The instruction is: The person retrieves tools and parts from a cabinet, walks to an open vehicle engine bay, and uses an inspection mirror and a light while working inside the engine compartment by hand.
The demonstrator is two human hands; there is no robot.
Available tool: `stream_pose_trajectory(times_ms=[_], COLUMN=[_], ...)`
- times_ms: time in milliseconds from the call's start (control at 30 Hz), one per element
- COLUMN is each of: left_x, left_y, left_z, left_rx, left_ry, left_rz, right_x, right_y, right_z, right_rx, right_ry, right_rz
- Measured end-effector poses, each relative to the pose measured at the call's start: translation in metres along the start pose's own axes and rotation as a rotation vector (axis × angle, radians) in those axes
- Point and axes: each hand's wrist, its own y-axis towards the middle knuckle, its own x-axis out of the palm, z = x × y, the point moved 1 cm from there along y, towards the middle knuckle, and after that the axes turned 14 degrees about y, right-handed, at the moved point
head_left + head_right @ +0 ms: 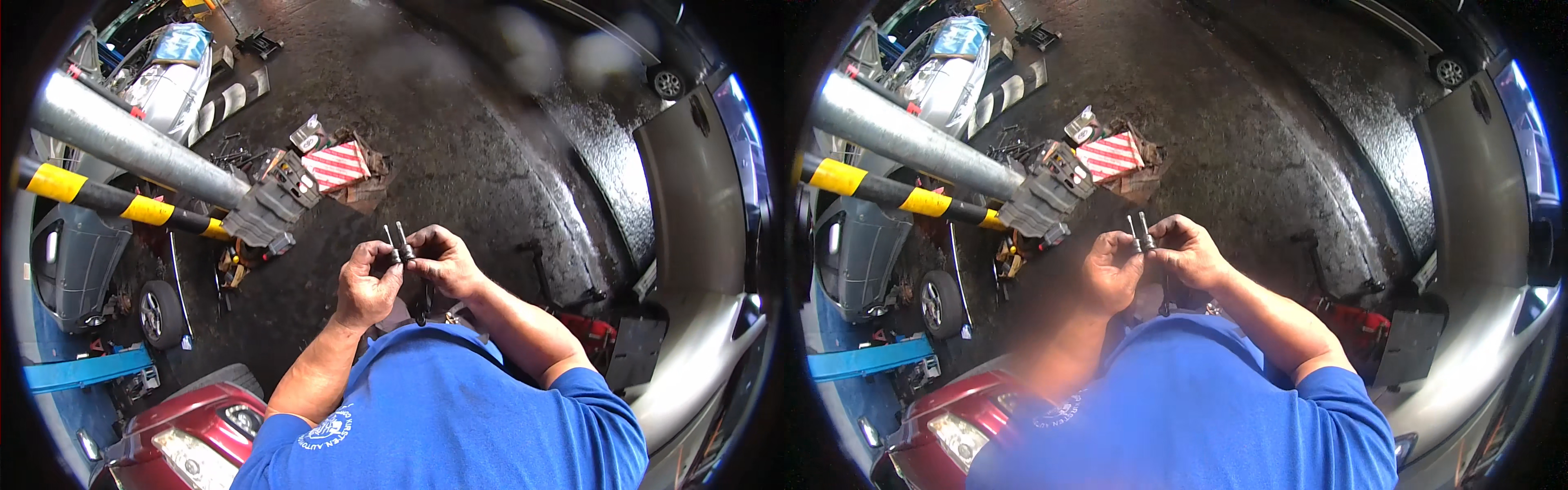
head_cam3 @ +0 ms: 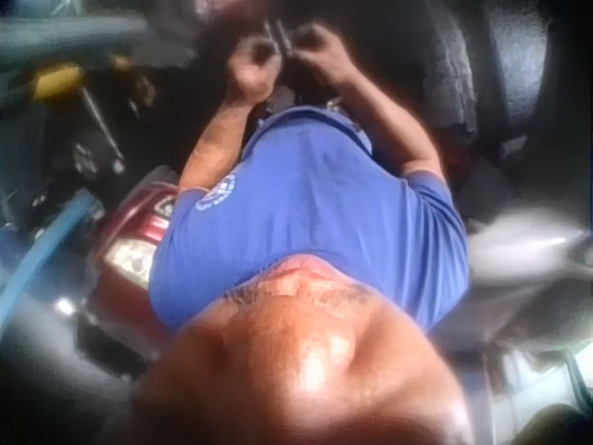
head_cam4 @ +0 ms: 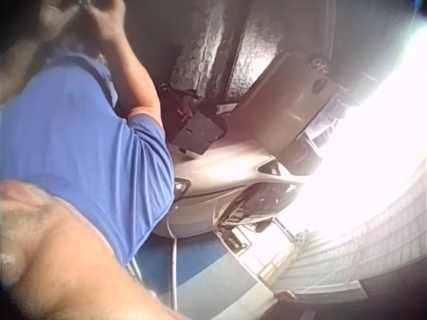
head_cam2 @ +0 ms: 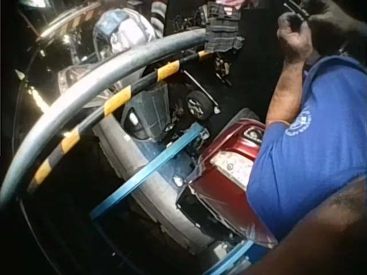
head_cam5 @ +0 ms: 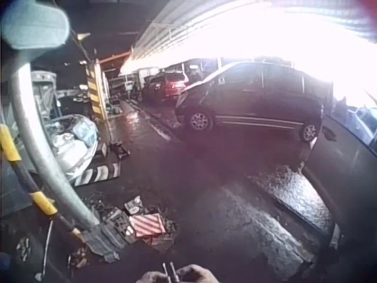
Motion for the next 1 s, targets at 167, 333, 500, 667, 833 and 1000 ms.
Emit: stream_pose_trajectory(times_ms=[167, 333, 500, 667, 833, 1000], left_x=[0.002, -0.006, -0.026, -0.053, -0.068, -0.057], left_y=[0.114, 0.257, 0.426, 0.575, 0.725, 0.893], left_z=[-0.043, -0.093, -0.116, -0.121, -0.157, -0.196], left_rx=[-0.089, -0.121, -0.096, -0.032, -0.050, -0.032], left_ry=[-0.085, -0.089, -0.204, -0.138, -0.081, 0.008], left_rz=[-0.043, -0.057, -0.103, -0.161, -0.288, -0.307], right_x=[-0.038, -0.083, -0.105, -0.109, -0.144, -0.208], right_y=[0.111, 0.252, 0.408, 0.545, 0.681, 0.839], right_z=[-0.033, -0.060, -0.115, -0.176, -0.219, -0.273], right_rx=[0.025, 0.038, 0.042, 0.069, 0.011, -0.021], right_ry=[-0.037, -0.101, -0.227, -0.237, -0.317, -0.427], right_rz=[0.016, -0.020, -0.035, -0.011, -0.081, -0.126])
